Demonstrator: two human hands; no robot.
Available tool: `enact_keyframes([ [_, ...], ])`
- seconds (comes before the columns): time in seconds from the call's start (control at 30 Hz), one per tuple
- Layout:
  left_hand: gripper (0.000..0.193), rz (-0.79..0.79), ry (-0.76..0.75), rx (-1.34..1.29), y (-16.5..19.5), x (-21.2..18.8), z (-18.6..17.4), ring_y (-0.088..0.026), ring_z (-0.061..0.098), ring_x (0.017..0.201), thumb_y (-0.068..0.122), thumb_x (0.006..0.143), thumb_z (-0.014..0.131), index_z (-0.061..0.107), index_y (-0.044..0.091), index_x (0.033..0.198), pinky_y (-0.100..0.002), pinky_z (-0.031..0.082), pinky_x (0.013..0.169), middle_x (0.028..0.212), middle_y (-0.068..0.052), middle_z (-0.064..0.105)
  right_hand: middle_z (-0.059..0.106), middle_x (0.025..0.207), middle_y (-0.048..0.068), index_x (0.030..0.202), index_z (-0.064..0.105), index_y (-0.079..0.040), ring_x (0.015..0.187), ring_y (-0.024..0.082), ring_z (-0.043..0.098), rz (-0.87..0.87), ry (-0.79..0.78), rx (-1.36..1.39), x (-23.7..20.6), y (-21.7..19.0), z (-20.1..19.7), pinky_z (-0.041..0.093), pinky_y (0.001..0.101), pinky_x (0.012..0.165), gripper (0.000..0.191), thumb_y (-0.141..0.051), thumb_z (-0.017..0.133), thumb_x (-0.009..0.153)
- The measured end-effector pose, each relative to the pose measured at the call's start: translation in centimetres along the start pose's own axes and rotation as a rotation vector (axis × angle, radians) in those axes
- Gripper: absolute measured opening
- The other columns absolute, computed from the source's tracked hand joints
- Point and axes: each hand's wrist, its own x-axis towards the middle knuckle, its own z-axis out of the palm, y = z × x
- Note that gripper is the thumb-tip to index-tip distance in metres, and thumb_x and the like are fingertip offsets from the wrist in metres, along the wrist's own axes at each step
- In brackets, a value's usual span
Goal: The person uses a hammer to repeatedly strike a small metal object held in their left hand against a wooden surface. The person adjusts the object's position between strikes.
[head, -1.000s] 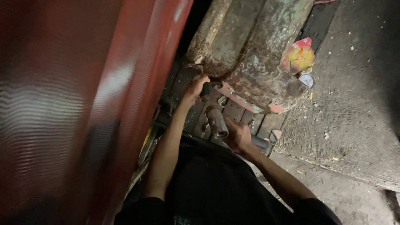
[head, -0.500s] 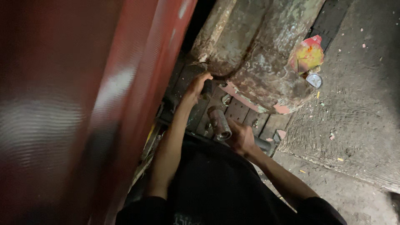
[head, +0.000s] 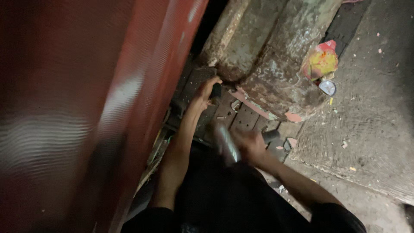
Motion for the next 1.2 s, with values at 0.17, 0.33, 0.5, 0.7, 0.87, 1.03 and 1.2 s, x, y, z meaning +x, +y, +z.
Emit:
enact_keyframes([
  [0.17, 0.040, -0.066, 0.004, 0.007, -1.2, -0.1, -0.9, -0.019, 0.041, 0.050, 0.046, 0.084, 0.074, 0.058, 0.010, 0.088, -0.035, 0.037, 0.045, 0.071, -0.004, 0.050, 0.074, 0.091, 0.016, 0.140, 0.059, -0.010, 0.077, 0.040, 0.071, 0.105, -0.004, 0.035, 0.4, 3.1, 2.6, 0.056, 0.0509, 0.061, 0.074, -0.017, 0.077, 0.068],
  [0.33, 0.032, -0.043, 0.096, -0.045, -1.6, 0.1, 0.7, -0.011, 0.045, 0.050, 0.044, 0.079, 0.073, 0.061, 0.014, 0.082, -0.033, 0.037, 0.042, 0.072, 0.004, 0.056, 0.071, 0.091, 0.021, 0.128, 0.064, -0.013, 0.073, 0.043, 0.069, 0.227, -0.004, 0.082, -2.1, 1.6, 2.9, 0.055, 0.0520, 0.060, 0.056, -0.025, 0.080, 0.076],
  [0.5, 0.033, 0.065, 0.040, -0.114, -2.4, -0.2, 1.0, -0.015, 0.053, 0.060, 0.043, 0.080, 0.074, 0.067, 0.012, 0.091, -0.034, 0.039, 0.049, 0.078, -0.002, 0.061, 0.071, 0.086, 0.019, 0.114, 0.064, -0.012, 0.074, 0.042, 0.070, 0.277, 0.014, 0.197, -2.5, -0.5, 0.5, 0.055, 0.0513, 0.061, 0.032, -0.023, 0.075, 0.086],
  [0.7, 0.032, 0.023, 0.111, -0.067, -2.2, 0.6, 1.2, -0.014, 0.054, 0.066, 0.040, 0.079, 0.073, 0.068, 0.014, 0.096, -0.034, 0.040, 0.052, 0.084, 0.000, 0.056, 0.069, 0.078, 0.018, 0.109, 0.065, -0.012, 0.067, 0.041, 0.069, 0.291, 0.015, 0.198, -2.7, 0.4, 0.0, 0.053, 0.0505, 0.058, 0.029, -0.023, 0.075, 0.084],
  [0.87, 0.034, -0.059, 0.195, -0.017, -1.6, 0.5, 1.4, -0.016, 0.056, 0.066, 0.039, 0.075, 0.073, 0.068, 0.015, 0.098, -0.033, 0.041, 0.052, 0.084, 0.000, 0.059, 0.067, 0.069, 0.017, 0.096, 0.066, -0.014, 0.063, 0.036, 0.070, 0.421, -0.064, 0.118, -2.0, 0.9, 0.8, 0.054, 0.0480, 0.058, 0.022, -0.033, 0.078, 0.095],
  [1.03, 0.035, -0.035, 0.143, 0.010, -1.6, 0.6, 1.3, -0.014, 0.052, 0.052, 0.039, 0.076, 0.072, 0.068, 0.014, 0.101, -0.033, 0.036, 0.043, 0.083, -0.005, 0.056, 0.071, 0.077, 0.015, 0.105, 0.069, -0.010, 0.060, 0.034, 0.070, 0.184, 0.022, 0.256, -1.8, 0.5, 0.4, 0.053, 0.0470, 0.051, 0.030, -0.022, 0.078, 0.079],
  [1.2, 0.036, -0.004, 0.120, -0.024, -1.1, 1.4, -0.3, -0.016, 0.049, 0.044, 0.042, 0.086, 0.070, 0.065, 0.009, 0.099, -0.033, 0.039, 0.040, 0.087, -0.009, 0.060, 0.073, 0.089, 0.014, 0.107, 0.070, -0.008, 0.061, 0.029, 0.071, -0.012, 0.118, 0.225, -2.8, -0.7, -0.9, 0.055, 0.0407, 0.052, 0.030, -0.016, 0.074, 0.079],
])
